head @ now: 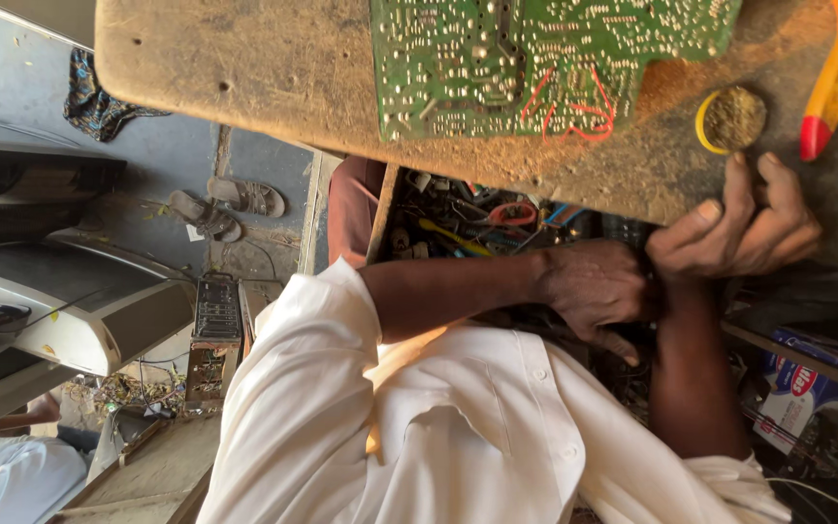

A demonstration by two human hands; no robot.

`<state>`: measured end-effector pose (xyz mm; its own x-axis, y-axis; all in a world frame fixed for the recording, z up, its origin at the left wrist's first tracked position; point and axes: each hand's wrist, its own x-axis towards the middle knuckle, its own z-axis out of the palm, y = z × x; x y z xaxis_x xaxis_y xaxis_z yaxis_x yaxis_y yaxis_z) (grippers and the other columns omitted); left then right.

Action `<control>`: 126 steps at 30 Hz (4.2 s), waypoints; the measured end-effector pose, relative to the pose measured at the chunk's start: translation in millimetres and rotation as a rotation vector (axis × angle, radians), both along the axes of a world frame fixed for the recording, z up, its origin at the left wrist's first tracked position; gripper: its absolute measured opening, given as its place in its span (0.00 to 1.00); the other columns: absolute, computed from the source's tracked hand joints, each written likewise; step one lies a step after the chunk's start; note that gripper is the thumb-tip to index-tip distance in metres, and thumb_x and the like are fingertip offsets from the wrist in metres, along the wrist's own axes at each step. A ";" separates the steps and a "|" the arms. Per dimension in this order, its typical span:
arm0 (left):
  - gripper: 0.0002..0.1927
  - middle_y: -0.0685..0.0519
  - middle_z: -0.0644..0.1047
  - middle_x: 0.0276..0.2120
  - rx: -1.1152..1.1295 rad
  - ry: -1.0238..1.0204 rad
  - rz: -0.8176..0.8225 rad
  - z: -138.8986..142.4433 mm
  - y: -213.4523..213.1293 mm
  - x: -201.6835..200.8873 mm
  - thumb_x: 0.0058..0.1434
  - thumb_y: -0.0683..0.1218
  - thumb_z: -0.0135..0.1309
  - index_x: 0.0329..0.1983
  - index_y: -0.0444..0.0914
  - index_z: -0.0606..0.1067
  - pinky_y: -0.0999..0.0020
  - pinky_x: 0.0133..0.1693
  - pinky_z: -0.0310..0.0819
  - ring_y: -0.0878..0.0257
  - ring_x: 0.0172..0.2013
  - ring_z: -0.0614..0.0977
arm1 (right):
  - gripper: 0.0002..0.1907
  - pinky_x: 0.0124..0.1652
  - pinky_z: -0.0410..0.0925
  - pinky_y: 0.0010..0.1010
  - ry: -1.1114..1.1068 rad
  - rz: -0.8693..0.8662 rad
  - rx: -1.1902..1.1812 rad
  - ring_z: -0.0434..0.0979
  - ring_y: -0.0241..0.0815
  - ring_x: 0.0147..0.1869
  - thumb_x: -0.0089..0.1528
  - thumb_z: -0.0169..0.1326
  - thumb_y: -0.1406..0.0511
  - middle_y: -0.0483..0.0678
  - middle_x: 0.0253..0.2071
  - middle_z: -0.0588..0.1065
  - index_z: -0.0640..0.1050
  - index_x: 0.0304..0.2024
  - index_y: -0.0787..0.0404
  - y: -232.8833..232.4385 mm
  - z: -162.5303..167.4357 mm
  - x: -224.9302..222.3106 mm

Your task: The person sits on the floor at a low workbench and solders red wires onto a green circuit board using a soldering iron. They pick components and wire from a drawer of tools, position the wire on the board, and solder the joints, repositioning the wire between solder points.

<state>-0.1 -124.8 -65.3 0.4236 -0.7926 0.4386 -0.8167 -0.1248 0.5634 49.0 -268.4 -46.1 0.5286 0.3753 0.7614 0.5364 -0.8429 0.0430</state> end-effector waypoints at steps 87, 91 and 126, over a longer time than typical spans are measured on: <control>0.34 0.42 0.79 0.25 0.061 0.149 0.061 1.6 4.6 3.9 0.56 0.72 0.54 0.22 0.36 0.77 0.47 0.37 0.76 0.40 0.33 0.82 | 0.23 0.54 0.64 0.47 -0.057 0.025 0.035 0.71 0.54 0.53 0.74 0.39 0.60 0.57 0.51 0.77 0.84 0.48 0.67 -2.4 5.3 -0.5; 0.34 0.41 0.79 0.25 -0.019 0.134 0.087 0.1 4.0 2.2 0.55 0.72 0.56 0.25 0.35 0.77 0.47 0.36 0.76 0.39 0.33 0.82 | 0.23 0.54 0.63 0.47 -0.061 0.017 0.041 0.71 0.54 0.53 0.73 0.39 0.60 0.56 0.51 0.77 0.84 0.47 0.66 -1.7 4.6 0.1; 0.32 0.43 0.81 0.30 0.014 0.147 0.087 3.4 13.3 1.9 0.58 0.71 0.54 0.31 0.37 0.78 0.47 0.37 0.76 0.41 0.35 0.82 | 0.22 0.55 0.63 0.48 -0.027 0.005 0.068 0.71 0.55 0.54 0.72 0.40 0.60 0.56 0.52 0.76 0.84 0.48 0.65 4.7 5.6 -2.7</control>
